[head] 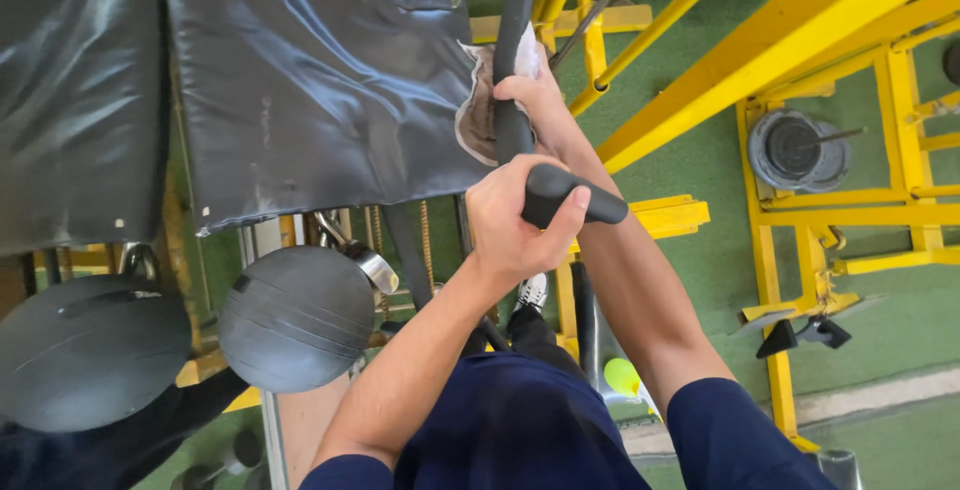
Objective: Wiping down various gym machine attachments and handles using a cloth.
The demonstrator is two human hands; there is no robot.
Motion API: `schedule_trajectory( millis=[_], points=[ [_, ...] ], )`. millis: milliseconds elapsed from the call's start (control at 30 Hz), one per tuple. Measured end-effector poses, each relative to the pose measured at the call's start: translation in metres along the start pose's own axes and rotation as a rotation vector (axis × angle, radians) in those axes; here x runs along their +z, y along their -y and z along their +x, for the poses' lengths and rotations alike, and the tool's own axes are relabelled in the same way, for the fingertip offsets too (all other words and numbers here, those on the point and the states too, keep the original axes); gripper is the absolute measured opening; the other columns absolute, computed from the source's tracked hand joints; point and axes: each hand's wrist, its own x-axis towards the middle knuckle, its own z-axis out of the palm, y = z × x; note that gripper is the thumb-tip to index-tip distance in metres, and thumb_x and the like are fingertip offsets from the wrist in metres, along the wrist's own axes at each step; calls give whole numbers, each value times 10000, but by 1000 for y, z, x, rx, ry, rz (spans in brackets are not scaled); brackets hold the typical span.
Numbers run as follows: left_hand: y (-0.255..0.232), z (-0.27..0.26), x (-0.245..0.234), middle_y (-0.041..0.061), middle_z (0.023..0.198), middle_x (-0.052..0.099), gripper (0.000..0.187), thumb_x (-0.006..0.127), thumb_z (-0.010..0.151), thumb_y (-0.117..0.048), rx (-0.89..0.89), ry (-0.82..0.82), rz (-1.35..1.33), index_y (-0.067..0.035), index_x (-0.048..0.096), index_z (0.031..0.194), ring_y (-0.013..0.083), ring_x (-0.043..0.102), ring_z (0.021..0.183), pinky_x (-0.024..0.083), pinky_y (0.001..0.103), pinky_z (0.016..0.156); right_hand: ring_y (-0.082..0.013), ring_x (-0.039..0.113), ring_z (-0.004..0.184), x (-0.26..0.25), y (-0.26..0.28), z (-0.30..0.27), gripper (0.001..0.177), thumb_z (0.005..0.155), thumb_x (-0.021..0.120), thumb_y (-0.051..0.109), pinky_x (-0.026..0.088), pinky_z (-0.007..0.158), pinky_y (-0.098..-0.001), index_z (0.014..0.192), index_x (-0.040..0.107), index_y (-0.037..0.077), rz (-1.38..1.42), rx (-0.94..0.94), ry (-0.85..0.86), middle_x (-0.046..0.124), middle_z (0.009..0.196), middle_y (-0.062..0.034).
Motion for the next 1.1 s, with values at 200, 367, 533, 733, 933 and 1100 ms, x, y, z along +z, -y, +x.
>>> schedule_trajectory(
  millis=[200,367,533,733,933,1100],
  points=[
    [-1,2,28,92,792,704,222,786,917,-180,-201,19,-79,-30,651,1009,182,725,702,579,309,694,-187,554,979,-56,-15,-11,461,857,647,32,485,860,-335,1291,493,35,-171,-5,-10,536,1093,-68],
    [2,1,45,102,799,704,203,776,930,-179,-248,7,-55,-28,656,993,172,713,714,572,305,701,-190,529,1106,-136,-73,-29,159,1053,629,137,437,1001,-308,1159,608,19,-498,-310,190,502,1159,-51],
    [11,-2,65,123,880,684,234,776,923,-180,-221,-42,-5,-9,647,1017,186,694,798,564,306,768,-188,621,981,-119,-63,-66,252,1041,584,290,521,888,-318,1136,609,58,490,228,-1,614,1041,-68],
    [27,-11,81,87,870,749,232,784,909,-218,-366,1,-18,-26,677,982,174,738,789,571,299,751,-180,648,1041,-153,-92,-78,266,1092,569,297,550,916,-332,1194,614,56,513,62,120,654,1115,-48],
    [33,-9,85,129,846,756,306,801,872,-280,-475,-36,94,-9,680,947,228,757,775,572,333,719,-200,670,1054,-178,-115,-77,310,1060,554,334,564,955,-358,1216,621,75,475,198,115,685,1187,-68],
    [26,-14,87,137,827,754,326,813,839,-300,-498,-5,89,-11,679,910,249,771,753,585,342,700,-190,664,1059,-172,-123,-88,301,1064,574,347,556,958,-352,1208,623,88,503,112,13,681,1178,-54]
  ],
)
